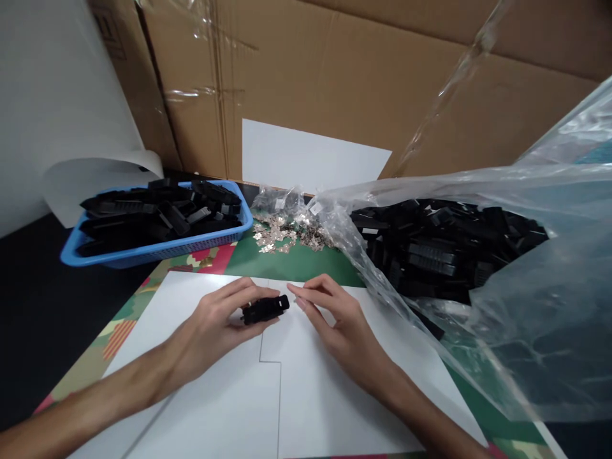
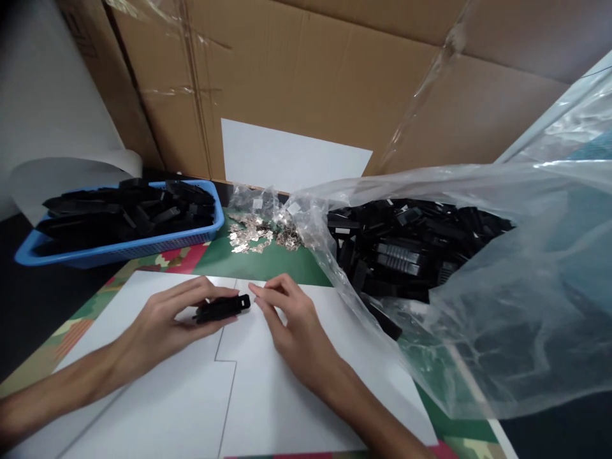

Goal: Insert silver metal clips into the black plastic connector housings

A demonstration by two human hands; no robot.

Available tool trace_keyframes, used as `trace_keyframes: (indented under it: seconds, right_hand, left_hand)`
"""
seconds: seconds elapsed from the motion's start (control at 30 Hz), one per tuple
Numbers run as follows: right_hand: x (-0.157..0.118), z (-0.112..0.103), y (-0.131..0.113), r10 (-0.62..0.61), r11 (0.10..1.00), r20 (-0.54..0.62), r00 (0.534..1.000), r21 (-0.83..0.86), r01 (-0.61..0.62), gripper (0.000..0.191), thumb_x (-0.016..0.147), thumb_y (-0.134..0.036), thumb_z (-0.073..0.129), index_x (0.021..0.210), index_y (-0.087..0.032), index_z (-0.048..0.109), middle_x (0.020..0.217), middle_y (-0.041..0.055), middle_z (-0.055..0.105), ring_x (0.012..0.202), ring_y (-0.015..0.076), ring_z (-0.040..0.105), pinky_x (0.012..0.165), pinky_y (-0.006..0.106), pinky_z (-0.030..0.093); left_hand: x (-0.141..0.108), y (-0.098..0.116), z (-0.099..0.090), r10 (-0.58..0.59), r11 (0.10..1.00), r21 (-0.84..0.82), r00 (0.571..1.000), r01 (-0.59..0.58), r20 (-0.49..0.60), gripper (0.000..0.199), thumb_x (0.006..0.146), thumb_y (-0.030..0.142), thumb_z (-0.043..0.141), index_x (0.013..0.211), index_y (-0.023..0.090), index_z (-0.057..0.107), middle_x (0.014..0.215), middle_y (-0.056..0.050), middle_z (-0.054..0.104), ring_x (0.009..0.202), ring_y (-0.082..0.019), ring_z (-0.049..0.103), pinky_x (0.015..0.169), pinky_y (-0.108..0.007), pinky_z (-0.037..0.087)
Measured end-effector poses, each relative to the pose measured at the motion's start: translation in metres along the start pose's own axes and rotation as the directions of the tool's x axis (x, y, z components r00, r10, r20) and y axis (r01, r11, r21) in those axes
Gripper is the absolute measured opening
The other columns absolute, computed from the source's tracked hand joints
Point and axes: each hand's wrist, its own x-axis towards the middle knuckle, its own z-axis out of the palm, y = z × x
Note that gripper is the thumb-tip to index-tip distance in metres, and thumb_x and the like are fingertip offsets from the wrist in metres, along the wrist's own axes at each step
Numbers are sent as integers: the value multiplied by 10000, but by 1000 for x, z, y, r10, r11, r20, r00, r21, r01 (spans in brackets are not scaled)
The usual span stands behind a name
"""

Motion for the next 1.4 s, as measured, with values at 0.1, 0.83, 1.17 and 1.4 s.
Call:
trace_keyframes:
  seconds: [0.1,0.83,1.17,1.4]
  right_hand:
    - [-1,6,-3,172,977,-110,979,150,-155,213,966,-247,707,1164,-263,783,919,23,708,840,169,688,767,304,579]
    - [-9,27,-18,15,999,-121,993,32,-12,208,1017,-181,599,1031,-212,805,1032,66,720,869,173,683,743,295,556]
    - [6,-7,0,469,646,243,849,561,-517,330,820,-418,864,1060,-192,837,938,87,800,865,198,738,697,259,577]
    - [5,-8,1,459,655,303,835,520,-549,297,842,-437,842,986,-178,859,916,107,810,862,181,722,685,229,567]
  left_hand:
    - [-1,-1,2,32,999,28,999,-31,-32,223,943,226,729,1163,237,693,938,-18,713,799,-147,702,693,-217,580]
    - [-13,-2,5,137,987,95,988,-130,-69,311,943,134,728,1210,218,594,985,-12,732,848,-124,738,736,-173,578]
    - [-11,1,-2,198,980,25,980,-197,-32,350,967,93,650,1296,200,605,948,-33,693,786,-131,689,567,-152,525]
    - [-13,2,-3,183,983,-7,982,-183,40,334,983,75,624,1286,206,574,1001,-45,674,859,-164,696,706,-234,550]
